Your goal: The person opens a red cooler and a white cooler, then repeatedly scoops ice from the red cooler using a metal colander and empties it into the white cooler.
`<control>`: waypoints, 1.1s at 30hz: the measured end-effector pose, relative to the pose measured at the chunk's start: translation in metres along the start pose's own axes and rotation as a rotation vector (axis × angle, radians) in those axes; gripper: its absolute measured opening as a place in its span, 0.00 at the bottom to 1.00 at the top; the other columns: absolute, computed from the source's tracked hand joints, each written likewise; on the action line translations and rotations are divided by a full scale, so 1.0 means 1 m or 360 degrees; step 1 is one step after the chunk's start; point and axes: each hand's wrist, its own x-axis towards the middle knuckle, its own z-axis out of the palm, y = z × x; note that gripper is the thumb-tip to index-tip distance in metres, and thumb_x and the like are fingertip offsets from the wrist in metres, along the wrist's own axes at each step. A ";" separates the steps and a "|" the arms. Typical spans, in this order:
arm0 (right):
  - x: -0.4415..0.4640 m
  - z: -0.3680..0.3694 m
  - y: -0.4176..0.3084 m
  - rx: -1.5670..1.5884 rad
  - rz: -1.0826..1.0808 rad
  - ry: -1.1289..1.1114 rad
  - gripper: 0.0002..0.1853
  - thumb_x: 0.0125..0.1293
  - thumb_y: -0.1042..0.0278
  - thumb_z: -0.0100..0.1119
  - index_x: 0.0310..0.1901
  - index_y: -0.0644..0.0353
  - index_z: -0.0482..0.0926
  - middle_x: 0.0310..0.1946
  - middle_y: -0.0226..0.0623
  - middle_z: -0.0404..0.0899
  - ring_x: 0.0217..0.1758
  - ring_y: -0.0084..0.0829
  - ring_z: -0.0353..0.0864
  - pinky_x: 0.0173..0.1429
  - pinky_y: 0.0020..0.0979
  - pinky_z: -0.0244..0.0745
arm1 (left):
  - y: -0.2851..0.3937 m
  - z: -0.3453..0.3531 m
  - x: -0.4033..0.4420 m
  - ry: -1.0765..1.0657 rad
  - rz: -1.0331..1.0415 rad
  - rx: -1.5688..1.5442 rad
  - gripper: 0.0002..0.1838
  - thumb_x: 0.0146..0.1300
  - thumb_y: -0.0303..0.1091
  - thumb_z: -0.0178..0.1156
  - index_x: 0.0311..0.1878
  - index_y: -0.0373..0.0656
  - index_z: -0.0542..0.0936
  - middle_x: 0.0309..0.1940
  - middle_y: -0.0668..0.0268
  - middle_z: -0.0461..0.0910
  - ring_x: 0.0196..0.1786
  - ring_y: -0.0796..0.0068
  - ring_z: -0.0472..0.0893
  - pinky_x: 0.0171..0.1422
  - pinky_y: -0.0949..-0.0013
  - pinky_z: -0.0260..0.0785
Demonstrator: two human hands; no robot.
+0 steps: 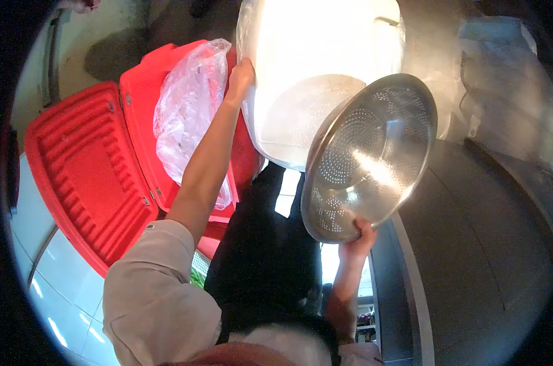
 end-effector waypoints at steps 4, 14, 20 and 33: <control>-0.010 -0.007 -0.011 -0.0031 -0.0078 -0.0098 0.18 0.52 0.71 0.51 0.46 0.70 0.71 0.43 0.41 0.75 0.46 0.35 0.75 0.53 0.34 0.70 | 0.009 0.000 -0.010 0.0005 -0.0078 0.0002 0.31 0.61 0.47 0.34 0.46 0.24 0.73 0.48 0.37 0.71 0.55 0.44 0.70 0.61 0.55 0.59; -0.024 -0.014 -0.022 -0.0276 -0.0186 -0.0077 0.22 0.51 0.74 0.50 0.49 0.71 0.68 0.41 0.41 0.74 0.45 0.33 0.74 0.52 0.34 0.70 | 0.008 0.015 -0.025 0.0176 -0.0031 -0.0303 0.27 0.58 0.44 0.41 0.42 0.26 0.75 0.42 0.44 0.77 0.48 0.53 0.76 0.52 0.60 0.65; -0.029 -0.003 -0.021 -0.0292 -0.0163 -0.0014 0.24 0.49 0.74 0.51 0.51 0.70 0.66 0.43 0.40 0.72 0.45 0.33 0.74 0.52 0.34 0.71 | 0.018 0.001 -0.053 0.0306 0.0225 -0.0295 0.24 0.59 0.42 0.39 0.36 0.27 0.76 0.37 0.43 0.77 0.43 0.49 0.76 0.49 0.57 0.64; -0.115 0.067 -0.121 0.0144 -0.0370 -0.0464 0.24 0.53 0.71 0.51 0.54 0.66 0.66 0.48 0.44 0.73 0.51 0.37 0.74 0.56 0.39 0.69 | 0.134 -0.029 -0.317 -0.0356 0.1625 -0.0798 0.22 0.53 0.35 0.59 0.52 0.41 0.67 0.57 0.50 0.55 0.57 0.48 0.61 0.63 0.56 0.56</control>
